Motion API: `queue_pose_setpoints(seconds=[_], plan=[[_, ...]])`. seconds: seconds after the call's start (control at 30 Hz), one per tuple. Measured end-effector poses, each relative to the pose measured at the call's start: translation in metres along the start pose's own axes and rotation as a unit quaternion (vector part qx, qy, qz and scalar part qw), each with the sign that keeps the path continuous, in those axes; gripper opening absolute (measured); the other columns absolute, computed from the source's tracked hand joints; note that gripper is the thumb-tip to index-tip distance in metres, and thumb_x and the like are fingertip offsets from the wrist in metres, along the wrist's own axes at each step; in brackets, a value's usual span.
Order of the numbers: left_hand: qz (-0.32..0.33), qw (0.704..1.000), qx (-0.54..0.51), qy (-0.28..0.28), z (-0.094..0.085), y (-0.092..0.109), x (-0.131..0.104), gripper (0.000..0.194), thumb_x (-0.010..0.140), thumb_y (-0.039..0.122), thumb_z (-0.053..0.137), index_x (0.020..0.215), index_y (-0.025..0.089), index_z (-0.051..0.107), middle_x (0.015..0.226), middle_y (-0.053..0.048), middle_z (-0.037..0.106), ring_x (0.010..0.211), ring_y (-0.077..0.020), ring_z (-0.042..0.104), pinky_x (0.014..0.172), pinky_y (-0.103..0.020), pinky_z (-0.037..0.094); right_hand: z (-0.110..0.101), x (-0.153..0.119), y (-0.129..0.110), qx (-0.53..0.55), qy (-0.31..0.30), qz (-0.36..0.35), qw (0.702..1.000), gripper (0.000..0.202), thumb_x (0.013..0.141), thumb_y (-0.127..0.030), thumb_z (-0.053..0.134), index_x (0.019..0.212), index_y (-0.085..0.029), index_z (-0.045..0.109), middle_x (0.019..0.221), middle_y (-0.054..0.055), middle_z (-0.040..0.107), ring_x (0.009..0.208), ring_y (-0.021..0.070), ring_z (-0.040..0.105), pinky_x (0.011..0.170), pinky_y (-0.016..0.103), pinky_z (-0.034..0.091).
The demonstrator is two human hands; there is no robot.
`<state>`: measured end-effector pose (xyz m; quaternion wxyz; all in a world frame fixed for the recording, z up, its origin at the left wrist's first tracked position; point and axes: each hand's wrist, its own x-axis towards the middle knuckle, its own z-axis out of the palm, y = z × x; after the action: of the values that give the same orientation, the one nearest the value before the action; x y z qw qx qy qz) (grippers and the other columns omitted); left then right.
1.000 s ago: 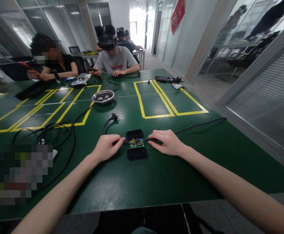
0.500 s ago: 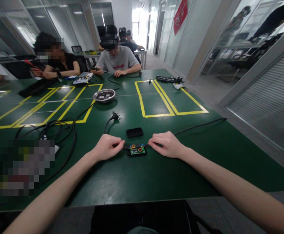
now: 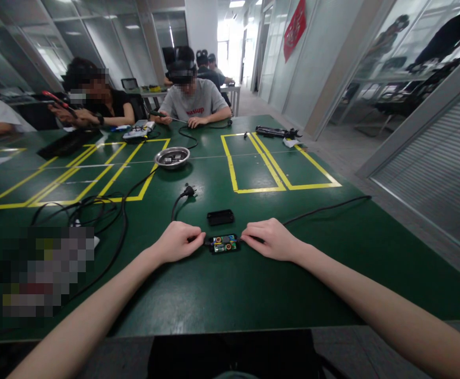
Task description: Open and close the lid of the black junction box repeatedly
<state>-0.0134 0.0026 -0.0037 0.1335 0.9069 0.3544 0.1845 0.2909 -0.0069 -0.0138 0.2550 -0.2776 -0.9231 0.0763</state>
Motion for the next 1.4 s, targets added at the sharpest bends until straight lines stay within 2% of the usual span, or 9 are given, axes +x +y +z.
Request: queue_pose_setpoints(seconds=[0.33, 0.47, 0.6, 0.77, 0.9, 1.03, 1.17, 1.3, 1.4], plan=[[0.001, 1.000, -0.002, 0.006, -0.001, 0.002, 0.000, 0.044, 0.098, 0.027, 0.048, 0.055, 0.019, 0.040, 0.047, 0.006, 0.037, 0.043, -0.0079, 0.034, 0.051, -0.024, 0.024, 0.002, 0.000, 0.000, -0.008, -0.015, 0.011, 1.000, 0.031, 0.106, -0.026, 0.048, 0.086, -0.018, 0.070, 0.078, 0.004, 0.074, 0.067, 0.0149, 0.067, 0.060, 0.025, 0.041], [0.014, 1.000, 0.013, 0.000, 0.000, 0.004, -0.001, 0.043, 0.097, 0.026, 0.048, 0.055, 0.019, 0.042, 0.047, 0.006, 0.038, 0.043, -0.0082, 0.036, 0.050, -0.023, 0.025, 0.003, 0.000, 0.000, -0.011, -0.022, 0.017, 1.000, 0.029, 0.105, -0.025, 0.049, 0.085, -0.018, 0.070, 0.078, 0.004, 0.074, 0.066, 0.0146, 0.066, 0.061, 0.025, 0.041], [0.016, 0.999, 0.048, 0.020, 0.000, 0.004, 0.001, 0.040, 0.096, 0.026, 0.048, 0.056, 0.019, 0.046, 0.050, 0.004, 0.045, 0.046, -0.0095, 0.041, 0.052, -0.023, 0.027, 0.004, 0.003, -0.002, -0.031, -0.017, 0.052, 0.998, 0.027, 0.102, -0.024, 0.053, 0.080, -0.019, 0.068, 0.076, 0.004, 0.072, 0.068, 0.0163, 0.065, 0.062, 0.027, 0.041], [-0.006, 0.999, 0.043, 0.022, 0.001, 0.006, 0.004, 0.027, 0.092, 0.023, 0.049, 0.067, 0.018, 0.057, 0.060, 0.003, 0.056, 0.052, -0.0103, 0.050, 0.055, -0.021, 0.032, 0.009, 0.007, -0.005, -0.069, 0.008, 0.093, 0.993, 0.032, 0.101, -0.023, 0.052, 0.072, -0.019, 0.063, 0.071, 0.006, 0.067, 0.068, 0.0181, 0.061, 0.064, 0.029, 0.040], [-0.028, 0.999, 0.029, 0.005, 0.001, 0.009, 0.004, 0.026, 0.092, 0.023, 0.050, 0.067, 0.019, 0.057, 0.060, 0.003, 0.056, 0.052, -0.0106, 0.050, 0.055, -0.021, 0.032, 0.011, 0.007, -0.004, -0.036, 0.003, 0.116, 0.993, 0.032, 0.099, -0.023, 0.055, 0.068, -0.020, 0.061, 0.065, 0.003, 0.064, 0.060, 0.0155, 0.057, 0.060, 0.028, 0.036], [-0.045, 0.999, 0.017, -0.013, 0.002, 0.010, 0.004, 0.027, 0.093, 0.024, 0.053, 0.066, 0.019, 0.057, 0.059, 0.004, 0.057, 0.053, -0.0108, 0.051, 0.056, -0.021, 0.032, 0.008, 0.006, -0.003, 0.029, -0.023, 0.114, 0.993, 0.019, 0.096, -0.021, 0.058, 0.079, -0.020, 0.065, 0.066, -0.001, 0.063, 0.057, 0.0123, 0.055, 0.059, 0.024, 0.036], [-0.038, 0.999, 0.010, -0.001, 0.004, 0.006, 0.004, 0.018, 0.094, 0.026, 0.055, 0.082, 0.019, 0.067, 0.064, 0.004, 0.062, 0.055, -0.0106, 0.054, 0.057, -0.020, 0.034, 0.006, 0.007, -0.005, 0.027, -0.004, 0.146, 0.989, 0.004, 0.091, -0.021, 0.063, 0.090, -0.020, 0.067, 0.068, -0.003, 0.061, 0.057, 0.0110, 0.053, 0.058, 0.023, 0.036], [-0.042, 0.998, 0.031, 0.040, 0.006, 0.002, 0.004, 0.021, 0.099, 0.031, 0.054, 0.107, 0.021, 0.071, 0.069, 0.004, 0.066, 0.055, -0.0108, 0.056, 0.057, -0.020, 0.038, 0.009, 0.010, -0.005, -0.016, 0.041, 0.198, 0.979, 0.007, 0.091, -0.025, 0.065, 0.095, -0.020, 0.067, 0.066, -0.004, 0.059, 0.057, 0.0120, 0.053, 0.057, 0.024, 0.033], [-0.055, 0.996, 0.050, 0.051, 0.007, 0.002, 0.005, 0.028, 0.100, 0.031, 0.052, 0.120, 0.021, 0.069, 0.071, 0.003, 0.067, 0.056, -0.0119, 0.058, 0.058, -0.021, 0.041, 0.009, 0.014, -0.003, -0.015, 0.046, 0.230, 0.972, 0.010, 0.090, -0.027, 0.066, 0.098, -0.021, 0.068, 0.066, -0.005, 0.059, 0.057, 0.0125, 0.054, 0.057, 0.025, 0.035]])
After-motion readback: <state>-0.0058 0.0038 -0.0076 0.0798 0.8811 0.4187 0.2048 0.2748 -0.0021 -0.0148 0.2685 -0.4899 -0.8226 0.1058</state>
